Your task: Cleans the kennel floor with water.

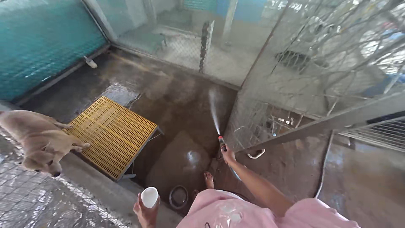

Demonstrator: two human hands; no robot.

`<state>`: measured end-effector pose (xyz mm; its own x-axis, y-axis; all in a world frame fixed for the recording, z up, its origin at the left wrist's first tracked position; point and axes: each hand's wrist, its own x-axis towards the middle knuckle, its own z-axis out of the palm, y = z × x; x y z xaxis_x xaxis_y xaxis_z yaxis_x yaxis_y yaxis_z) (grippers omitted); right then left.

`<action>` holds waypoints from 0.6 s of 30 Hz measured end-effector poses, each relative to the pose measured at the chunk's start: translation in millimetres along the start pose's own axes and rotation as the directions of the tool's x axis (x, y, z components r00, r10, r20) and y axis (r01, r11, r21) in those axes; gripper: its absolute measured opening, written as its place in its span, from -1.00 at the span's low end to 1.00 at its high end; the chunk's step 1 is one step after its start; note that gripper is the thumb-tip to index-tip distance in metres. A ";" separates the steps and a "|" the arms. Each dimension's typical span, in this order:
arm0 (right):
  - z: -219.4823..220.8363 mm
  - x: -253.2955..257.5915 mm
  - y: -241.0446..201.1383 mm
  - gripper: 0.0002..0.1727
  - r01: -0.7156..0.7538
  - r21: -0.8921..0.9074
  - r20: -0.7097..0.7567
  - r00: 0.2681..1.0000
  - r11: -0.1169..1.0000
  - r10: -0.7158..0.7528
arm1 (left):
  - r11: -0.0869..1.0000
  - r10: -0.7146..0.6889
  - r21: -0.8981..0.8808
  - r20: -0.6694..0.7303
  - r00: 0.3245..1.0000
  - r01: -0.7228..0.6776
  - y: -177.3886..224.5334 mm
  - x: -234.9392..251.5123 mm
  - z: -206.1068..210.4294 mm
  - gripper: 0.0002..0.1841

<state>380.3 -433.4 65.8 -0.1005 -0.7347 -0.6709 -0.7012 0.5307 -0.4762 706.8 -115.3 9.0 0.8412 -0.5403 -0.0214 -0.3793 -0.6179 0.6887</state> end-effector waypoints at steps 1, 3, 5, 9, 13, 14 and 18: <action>1.5 -5.0 1.6 -0.31 -0.002 -0.016 0.035 0.999 1.000 0.002 | 1.000 0.002 0.000 0.000 1.000 -0.002 -2.4 -0.7 0.3 0.19; 4.3 -13.0 9.5 -0.30 -0.012 -0.013 0.089 0.996 1.000 0.013 | 1.000 0.000 0.008 0.000 1.000 0.000 -5.0 -2.8 2.0 0.20; 4.6 -16.5 19.2 -0.31 -0.026 0.021 0.097 0.995 0.999 0.024 | 1.000 -0.023 0.020 0.020 1.000 0.023 -2.3 -5.0 1.5 0.19; -2.1 -11.5 25.3 -0.31 -0.043 0.102 -0.028 0.999 0.994 0.046 | 0.998 -0.064 0.025 0.084 0.994 0.062 7.0 -4.8 -0.7 0.20; -7.3 -8.1 14.3 -0.30 -0.013 0.104 -0.100 0.995 0.995 0.023 | 0.999 -0.034 0.028 0.106 0.994 0.031 7.9 -0.3 2.3 0.20; -7.2 -7.6 12.2 -0.30 0.008 0.095 -0.097 0.995 0.995 0.001 | 0.999 -0.034 0.028 0.113 0.993 0.031 10.6 0.9 2.0 0.19; -5.6 -14.2 7.7 -0.29 0.090 0.016 -0.060 0.994 0.996 -0.089 | 0.999 0.002 0.039 0.117 0.993 -0.007 12.7 3.9 1.5 0.18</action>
<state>372.3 -421.3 74.8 -0.0800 -0.8033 -0.5901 -0.6963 0.4687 -0.5436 704.7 -126.1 16.6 0.7897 -0.6046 -0.1043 -0.3998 -0.6360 0.6600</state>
